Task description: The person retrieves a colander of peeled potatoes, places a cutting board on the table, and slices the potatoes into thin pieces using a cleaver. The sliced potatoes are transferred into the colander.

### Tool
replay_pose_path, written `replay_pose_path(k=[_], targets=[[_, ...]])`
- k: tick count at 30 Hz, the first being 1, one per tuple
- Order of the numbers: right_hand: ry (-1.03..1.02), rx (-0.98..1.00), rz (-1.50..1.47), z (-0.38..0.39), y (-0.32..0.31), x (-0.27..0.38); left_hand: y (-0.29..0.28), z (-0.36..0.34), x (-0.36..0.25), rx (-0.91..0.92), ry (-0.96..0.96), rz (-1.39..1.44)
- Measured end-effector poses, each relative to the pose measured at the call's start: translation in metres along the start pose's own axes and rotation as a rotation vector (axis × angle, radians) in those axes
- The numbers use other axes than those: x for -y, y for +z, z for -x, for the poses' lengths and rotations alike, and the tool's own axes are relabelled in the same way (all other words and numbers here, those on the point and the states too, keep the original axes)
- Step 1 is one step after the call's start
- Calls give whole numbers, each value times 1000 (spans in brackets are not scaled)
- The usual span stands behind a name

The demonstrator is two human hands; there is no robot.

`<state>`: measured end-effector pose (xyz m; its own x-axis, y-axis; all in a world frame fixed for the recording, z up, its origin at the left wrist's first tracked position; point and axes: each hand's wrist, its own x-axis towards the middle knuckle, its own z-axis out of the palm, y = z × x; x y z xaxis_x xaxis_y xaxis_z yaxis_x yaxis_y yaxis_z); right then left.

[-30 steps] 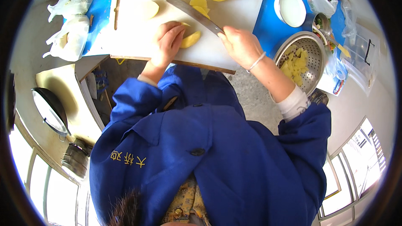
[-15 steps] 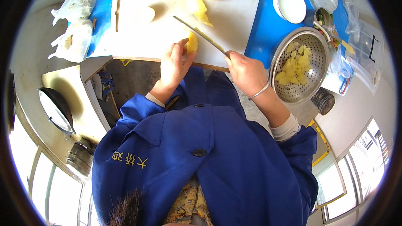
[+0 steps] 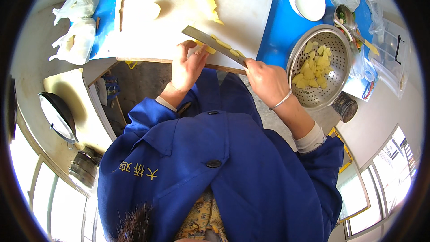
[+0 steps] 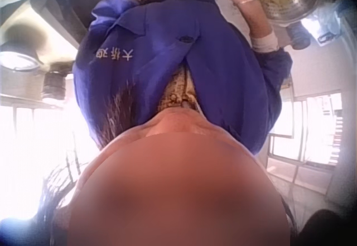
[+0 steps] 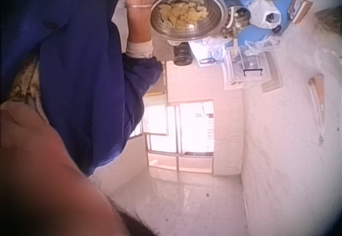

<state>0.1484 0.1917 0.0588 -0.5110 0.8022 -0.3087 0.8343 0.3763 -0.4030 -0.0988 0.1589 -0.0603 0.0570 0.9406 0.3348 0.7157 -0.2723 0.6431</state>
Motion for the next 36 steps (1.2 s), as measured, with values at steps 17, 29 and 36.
replay_pose_path(k=[17, 29, 36], targets=[[-129, -39, 0, 1, 4, 5, -5, -6, 17, -110, -11, -36], [-128, 16, 131, -14, 4, 20, 4, -2, 18, -107, -10, 24], [-101, 71, 47, -59, 24, 0, 11, -1, 15, -187, -20, 27]])
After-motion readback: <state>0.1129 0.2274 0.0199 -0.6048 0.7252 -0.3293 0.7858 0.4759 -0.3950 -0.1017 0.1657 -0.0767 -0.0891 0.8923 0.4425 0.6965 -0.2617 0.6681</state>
